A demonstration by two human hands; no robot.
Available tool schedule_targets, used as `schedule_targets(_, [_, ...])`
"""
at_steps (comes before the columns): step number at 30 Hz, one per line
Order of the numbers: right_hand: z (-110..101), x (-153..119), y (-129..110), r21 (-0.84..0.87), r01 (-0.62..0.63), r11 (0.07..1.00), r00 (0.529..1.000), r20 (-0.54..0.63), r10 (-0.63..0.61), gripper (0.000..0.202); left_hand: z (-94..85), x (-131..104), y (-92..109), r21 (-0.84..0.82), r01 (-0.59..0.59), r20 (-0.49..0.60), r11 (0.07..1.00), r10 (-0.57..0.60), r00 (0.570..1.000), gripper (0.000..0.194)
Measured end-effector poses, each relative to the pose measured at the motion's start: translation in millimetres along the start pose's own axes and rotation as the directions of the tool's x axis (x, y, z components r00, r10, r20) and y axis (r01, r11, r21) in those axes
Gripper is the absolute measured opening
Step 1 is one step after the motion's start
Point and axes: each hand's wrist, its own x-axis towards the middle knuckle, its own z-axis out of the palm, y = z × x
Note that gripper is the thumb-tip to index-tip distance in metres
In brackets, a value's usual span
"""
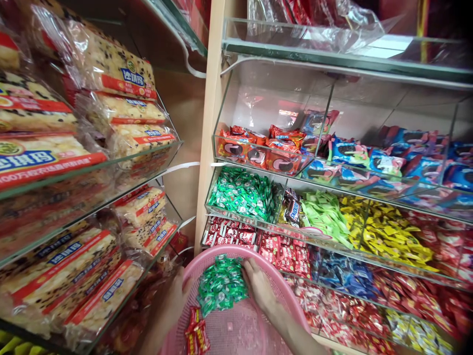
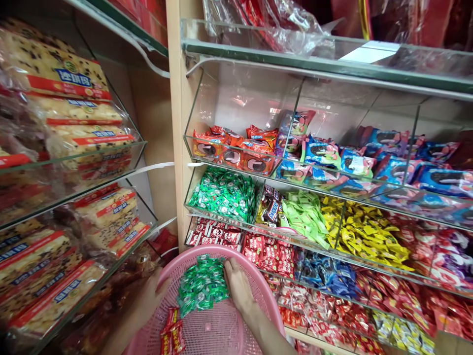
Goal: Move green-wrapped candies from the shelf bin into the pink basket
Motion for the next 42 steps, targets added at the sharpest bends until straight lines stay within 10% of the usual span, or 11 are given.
schedule_targets(24, [-28, 31, -40, -0.215, 0.202, 0.955, 0.963, 0.219, -0.155, 0.021, 6.1, -1, -2, -0.022, 0.021, 0.026, 1.0, -0.021, 0.999, 0.042])
schedule_targets(31, [-8, 63, -61, -0.251, 0.349, 0.903, 0.892, 0.386, -0.237, 0.025, 11.2, -1, -5, -0.043, -0.008, -0.01, 0.999, 0.008, 1.0, 0.041])
schedule_targets(42, [3, 67, -67, -0.331, 0.344, 0.878, 0.905, 0.366, -0.217, 0.021, 9.0, 0, -5, -0.032, 0.005, -0.012, 0.999, -0.006, 1.0, 0.041])
